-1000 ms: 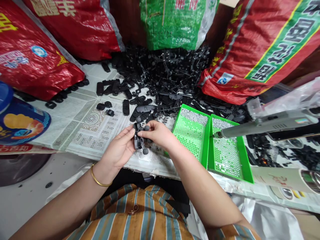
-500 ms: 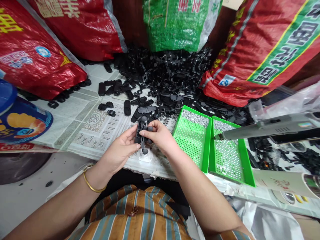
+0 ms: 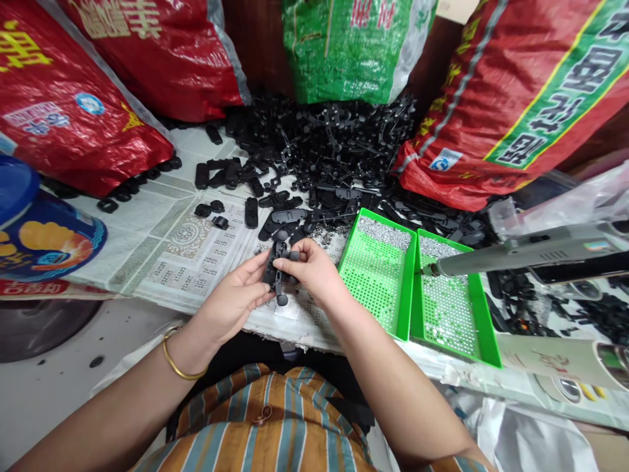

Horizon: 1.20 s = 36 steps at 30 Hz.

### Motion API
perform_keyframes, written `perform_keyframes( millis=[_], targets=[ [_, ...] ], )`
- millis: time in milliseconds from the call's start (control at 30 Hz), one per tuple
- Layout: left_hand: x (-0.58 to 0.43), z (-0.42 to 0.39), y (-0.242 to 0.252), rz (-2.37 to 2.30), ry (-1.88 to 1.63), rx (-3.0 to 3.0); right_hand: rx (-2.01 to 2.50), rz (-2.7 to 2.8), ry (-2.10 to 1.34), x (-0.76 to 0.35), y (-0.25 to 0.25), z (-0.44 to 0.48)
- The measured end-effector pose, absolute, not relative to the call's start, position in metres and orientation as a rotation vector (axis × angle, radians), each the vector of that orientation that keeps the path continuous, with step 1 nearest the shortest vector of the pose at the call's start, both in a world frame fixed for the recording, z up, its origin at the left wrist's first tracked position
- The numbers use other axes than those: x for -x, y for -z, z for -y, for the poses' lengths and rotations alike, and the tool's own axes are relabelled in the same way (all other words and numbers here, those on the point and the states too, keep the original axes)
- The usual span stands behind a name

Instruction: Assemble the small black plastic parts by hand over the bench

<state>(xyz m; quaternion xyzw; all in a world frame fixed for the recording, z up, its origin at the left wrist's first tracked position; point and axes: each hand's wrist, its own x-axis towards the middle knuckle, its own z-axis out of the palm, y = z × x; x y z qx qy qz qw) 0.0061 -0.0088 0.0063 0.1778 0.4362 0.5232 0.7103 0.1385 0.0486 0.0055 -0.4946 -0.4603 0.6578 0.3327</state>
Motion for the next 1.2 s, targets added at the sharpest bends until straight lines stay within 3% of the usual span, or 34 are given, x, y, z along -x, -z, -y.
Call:
perform_keyframes(
  millis=[500, 900, 1200],
  targets=[
    [-0.007, 0.012, -0.005, -1.018, -1.099, -0.381, 1.278, 1.229, -1.689, -0.136, -0.006, -0.047],
    [0.006, 0.003, 0.002, -1.159, -1.024, -0.699, 1.320, 1.380, -1.586, -0.139, 0.001, -0.043],
    [-0.001, 0.010, 0.011, -1.149, -1.053, -0.513, 1.367, 1.373, -1.823, -0.141, -0.004, -0.042]
  ],
)
